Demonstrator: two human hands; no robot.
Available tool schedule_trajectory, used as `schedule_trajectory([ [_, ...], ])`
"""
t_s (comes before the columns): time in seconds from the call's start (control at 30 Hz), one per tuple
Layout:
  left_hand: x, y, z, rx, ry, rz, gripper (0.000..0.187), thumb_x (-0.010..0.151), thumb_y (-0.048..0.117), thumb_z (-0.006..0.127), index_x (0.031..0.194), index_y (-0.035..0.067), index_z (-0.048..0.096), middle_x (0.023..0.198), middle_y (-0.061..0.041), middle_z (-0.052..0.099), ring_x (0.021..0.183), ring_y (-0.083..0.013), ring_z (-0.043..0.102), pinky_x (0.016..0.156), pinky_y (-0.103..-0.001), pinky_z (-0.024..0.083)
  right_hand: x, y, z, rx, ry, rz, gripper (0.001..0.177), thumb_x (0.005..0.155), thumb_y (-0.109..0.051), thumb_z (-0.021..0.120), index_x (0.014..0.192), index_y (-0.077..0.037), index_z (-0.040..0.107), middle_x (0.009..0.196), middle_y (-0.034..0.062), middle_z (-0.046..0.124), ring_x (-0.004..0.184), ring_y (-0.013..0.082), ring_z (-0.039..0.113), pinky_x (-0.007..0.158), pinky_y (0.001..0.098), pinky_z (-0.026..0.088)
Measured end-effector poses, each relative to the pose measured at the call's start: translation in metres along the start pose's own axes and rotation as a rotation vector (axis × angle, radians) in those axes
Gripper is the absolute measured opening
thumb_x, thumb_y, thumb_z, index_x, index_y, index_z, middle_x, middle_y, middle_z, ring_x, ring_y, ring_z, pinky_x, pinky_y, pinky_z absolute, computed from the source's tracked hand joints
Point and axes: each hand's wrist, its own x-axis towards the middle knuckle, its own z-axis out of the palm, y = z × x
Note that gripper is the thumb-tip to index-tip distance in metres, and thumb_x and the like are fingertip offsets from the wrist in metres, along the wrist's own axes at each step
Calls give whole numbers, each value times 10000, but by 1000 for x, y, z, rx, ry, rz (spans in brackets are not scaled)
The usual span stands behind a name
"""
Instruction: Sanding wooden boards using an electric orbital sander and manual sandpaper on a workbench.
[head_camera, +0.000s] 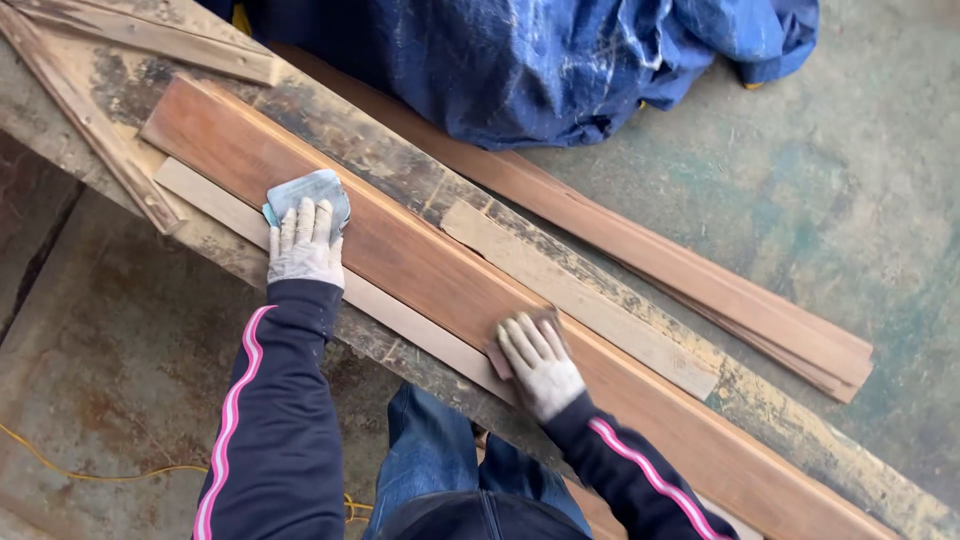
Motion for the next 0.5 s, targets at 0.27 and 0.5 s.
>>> schedule_trajectory([
  [0.27, 17, -23, 6, -95, 29, -79, 597, 1038, 361, 573, 1547, 67, 473, 1595, -206, 436, 1431, -454, 402, 1214, -547, 288, 29, 4, 21, -12, -70, -20, 646, 817, -148, 656, 1428, 12, 517, 1487, 209, 507, 1430, 387, 439, 1194, 542, 322],
  [0.5, 27, -43, 5, -105, -36, -74, 612, 1035, 371, 561, 1554, 66, 454, 1589, -198, 424, 1428, -453, 397, 1214, -508, 297, 185, -29, 28, 49, -66, -192, 580, 928, -175, 646, 1459, 12, 505, 1488, 191, 519, 1447, 385, 438, 1217, 532, 320],
])
